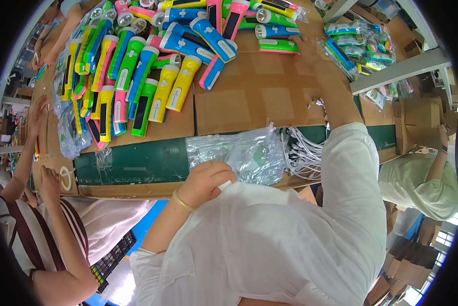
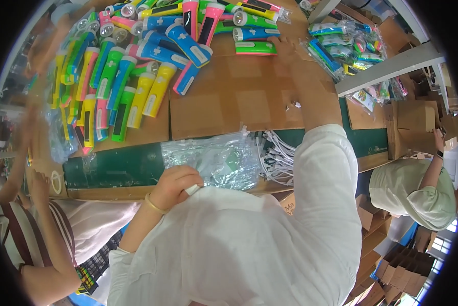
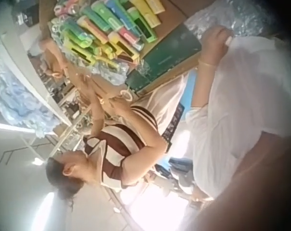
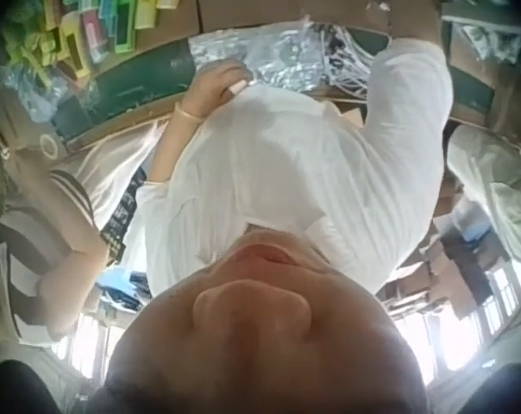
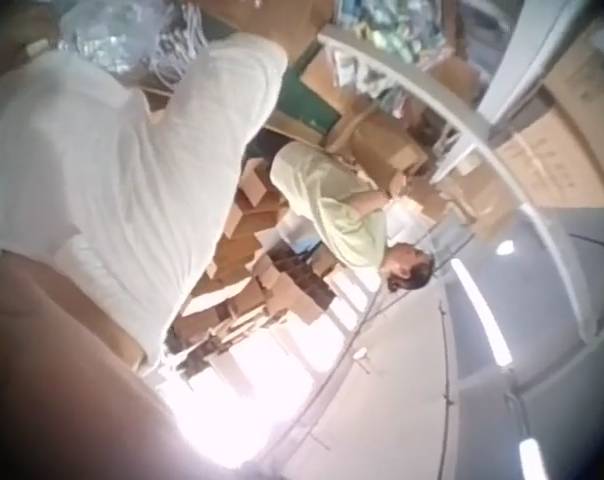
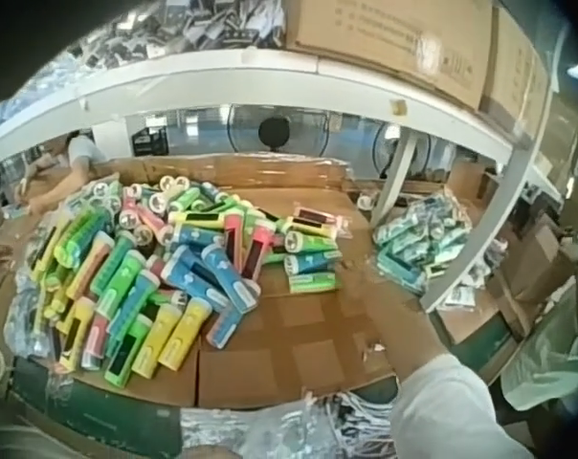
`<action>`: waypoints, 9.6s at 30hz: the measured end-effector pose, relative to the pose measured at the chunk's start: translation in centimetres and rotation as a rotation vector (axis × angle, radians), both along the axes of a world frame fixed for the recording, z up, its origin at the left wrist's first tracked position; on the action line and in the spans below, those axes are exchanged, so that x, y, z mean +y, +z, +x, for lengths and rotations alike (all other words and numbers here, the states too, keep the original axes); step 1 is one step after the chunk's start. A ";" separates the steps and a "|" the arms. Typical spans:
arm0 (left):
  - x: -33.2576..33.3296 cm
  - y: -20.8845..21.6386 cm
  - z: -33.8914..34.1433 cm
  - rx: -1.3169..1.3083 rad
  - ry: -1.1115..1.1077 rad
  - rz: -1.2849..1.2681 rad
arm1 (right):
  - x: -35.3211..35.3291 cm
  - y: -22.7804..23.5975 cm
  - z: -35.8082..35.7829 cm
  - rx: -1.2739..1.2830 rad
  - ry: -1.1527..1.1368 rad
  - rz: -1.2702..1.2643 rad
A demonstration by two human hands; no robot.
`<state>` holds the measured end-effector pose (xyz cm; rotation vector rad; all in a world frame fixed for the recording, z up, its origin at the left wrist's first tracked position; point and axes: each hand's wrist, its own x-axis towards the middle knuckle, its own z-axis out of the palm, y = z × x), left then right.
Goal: Packaging colorful flashlights and USB charging cables into individual plastic bags at a factory workbench.
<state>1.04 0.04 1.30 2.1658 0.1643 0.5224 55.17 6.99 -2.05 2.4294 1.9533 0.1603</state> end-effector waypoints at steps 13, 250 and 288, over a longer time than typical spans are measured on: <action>0.1 -1.4 -0.8 -0.121 0.206 0.025 | -13.1 13.1 -20.4 0.894 0.445 -0.460; -1.7 -1.6 -1.9 -0.061 0.313 -0.005 | -25.3 17.9 -23.3 1.312 -0.085 0.403; -4.3 1.1 -3.0 -0.023 0.674 -0.316 | -13.4 8.3 -35.6 1.222 0.411 -0.412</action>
